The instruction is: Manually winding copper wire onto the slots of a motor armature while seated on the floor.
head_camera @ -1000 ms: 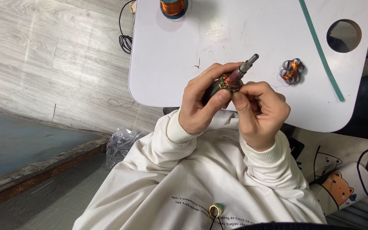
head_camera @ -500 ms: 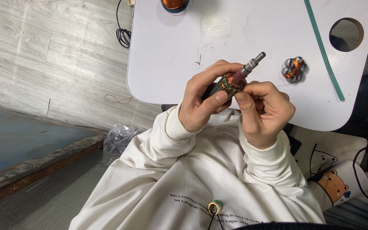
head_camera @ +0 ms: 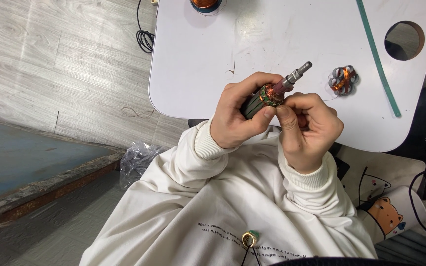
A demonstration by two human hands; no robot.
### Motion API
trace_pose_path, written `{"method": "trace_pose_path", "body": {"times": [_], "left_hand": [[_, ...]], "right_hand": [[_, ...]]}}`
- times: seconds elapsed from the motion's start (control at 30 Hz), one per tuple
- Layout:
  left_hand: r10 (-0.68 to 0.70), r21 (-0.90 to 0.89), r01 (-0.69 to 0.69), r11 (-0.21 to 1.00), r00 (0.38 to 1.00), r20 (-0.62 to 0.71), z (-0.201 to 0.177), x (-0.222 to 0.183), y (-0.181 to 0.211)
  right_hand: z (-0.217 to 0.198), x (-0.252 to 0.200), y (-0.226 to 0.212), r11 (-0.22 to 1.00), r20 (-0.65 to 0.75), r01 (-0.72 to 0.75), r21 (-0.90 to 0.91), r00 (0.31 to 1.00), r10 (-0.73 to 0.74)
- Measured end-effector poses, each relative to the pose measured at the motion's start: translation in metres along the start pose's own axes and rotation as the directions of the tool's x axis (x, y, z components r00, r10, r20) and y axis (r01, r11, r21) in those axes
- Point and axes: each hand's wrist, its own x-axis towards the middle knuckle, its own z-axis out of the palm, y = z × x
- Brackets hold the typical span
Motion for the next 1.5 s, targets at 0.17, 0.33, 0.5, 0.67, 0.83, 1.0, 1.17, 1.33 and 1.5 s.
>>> {"method": "trace_pose_path", "body": {"times": [0.17,0.33,0.5,0.67,0.83,1.0,1.17,1.33,1.5], "left_hand": [[-0.043,-0.032,0.044,0.999,0.998,0.034,0.0,0.004,0.009],[-0.049,-0.024,0.05,0.998,0.998,0.031,0.0,0.005,0.006],[-0.037,0.053,0.036,0.998,0.999,0.031,-0.002,0.01,0.008],[-0.048,0.098,0.047,0.994,0.999,0.016,0.0,0.009,0.01],[-0.089,0.002,0.089,0.996,0.996,0.014,-0.005,0.003,-0.001],[-0.164,-0.075,0.166,0.983,0.986,0.022,-0.005,-0.001,-0.007],[-0.188,-0.072,0.19,0.979,0.982,0.032,-0.006,-0.002,-0.013],[-0.205,-0.073,0.209,0.975,0.977,0.064,-0.004,0.001,-0.002],[-0.13,0.034,0.127,0.991,0.983,0.128,-0.005,0.008,0.012]], "right_hand": [[0.001,0.0,0.001,1.0,-0.013,0.004,0.011,1.0,-0.004],[0.003,0.0,0.0,1.0,-0.016,-0.002,0.01,1.0,0.002],[0.008,0.004,-0.006,0.995,-0.045,-0.098,-0.036,0.994,0.097],[0.013,0.008,-0.012,0.992,-0.075,-0.12,-0.047,0.99,0.116],[0.017,0.013,-0.018,0.992,-0.072,-0.12,-0.036,0.991,0.117],[0.014,0.01,-0.01,0.991,-0.081,-0.131,-0.028,0.988,0.128],[0.012,0.009,-0.01,0.987,-0.096,-0.156,-0.033,0.984,0.152],[0.008,0.003,-0.012,0.975,-0.116,-0.207,-0.077,0.973,0.197],[0.004,0.004,-0.013,0.973,-0.123,-0.206,-0.1,0.973,0.193]]}}
